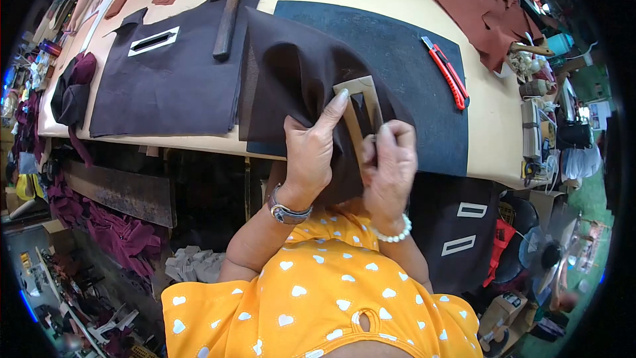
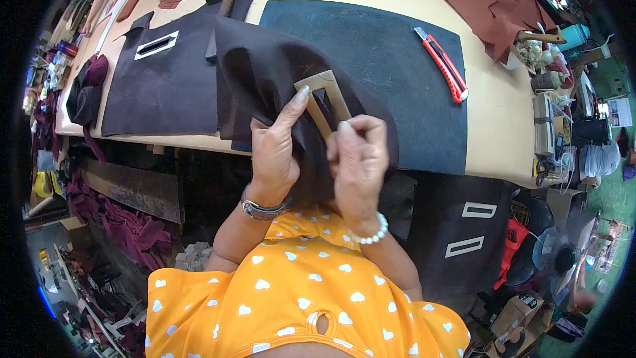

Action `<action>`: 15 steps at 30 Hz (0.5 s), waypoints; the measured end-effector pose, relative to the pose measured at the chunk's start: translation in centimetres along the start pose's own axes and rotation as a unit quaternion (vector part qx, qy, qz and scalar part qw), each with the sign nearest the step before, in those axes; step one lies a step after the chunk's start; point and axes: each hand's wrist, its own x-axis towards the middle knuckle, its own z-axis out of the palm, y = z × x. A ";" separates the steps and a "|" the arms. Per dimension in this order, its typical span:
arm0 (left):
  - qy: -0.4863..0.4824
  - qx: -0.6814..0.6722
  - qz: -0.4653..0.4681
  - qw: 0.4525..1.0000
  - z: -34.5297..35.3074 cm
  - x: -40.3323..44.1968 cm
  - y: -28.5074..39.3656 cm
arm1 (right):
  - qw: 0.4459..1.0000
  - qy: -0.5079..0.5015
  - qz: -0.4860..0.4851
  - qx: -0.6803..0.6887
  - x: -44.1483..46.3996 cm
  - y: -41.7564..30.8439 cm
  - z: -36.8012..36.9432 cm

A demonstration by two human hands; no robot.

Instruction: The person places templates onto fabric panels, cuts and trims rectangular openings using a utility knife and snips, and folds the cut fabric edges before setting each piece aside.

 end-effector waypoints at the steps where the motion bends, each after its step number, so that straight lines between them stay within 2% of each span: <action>1: 0.007 0.007 -0.009 1.000 -0.3 0.3 0.0 | 0.998 0.007 -0.028 -0.048 0.2 -0.5 -0.9; 2: 0.014 0.013 -0.019 1.000 -0.6 0.7 0.0 | 0.989 0.019 -0.086 -0.116 1.2 -0.4 -2.4; 3: 0.003 0.009 -0.023 1.000 -0.8 1.0 0.0 | 0.947 0.074 -0.143 -0.277 2.3 -0.6 -3.8; 5: -0.019 0.004 -0.033 0.999 -1.3 1.5 0.1 | 0.843 0.124 -0.189 -0.488 4.8 -0.8 -6.9; 7: -0.022 0.015 -0.042 0.999 -1.6 1.8 0.0 | 0.701 0.125 -0.257 -0.654 6.7 0.4 -10.8; 10: -0.033 0.006 -0.052 0.998 -1.8 1.6 0.1 | 0.613 0.077 -0.277 -0.736 7.6 -0.5 -11.6; 14: -0.039 0.022 -0.045 0.998 -1.5 1.4 -0.1 | 0.746 0.011 -0.345 -0.569 6.7 -3.2 -6.7; 15: -0.040 0.031 -0.043 0.998 -1.3 1.2 -0.1 | 0.733 -0.048 -0.376 -0.565 6.4 -3.9 -5.1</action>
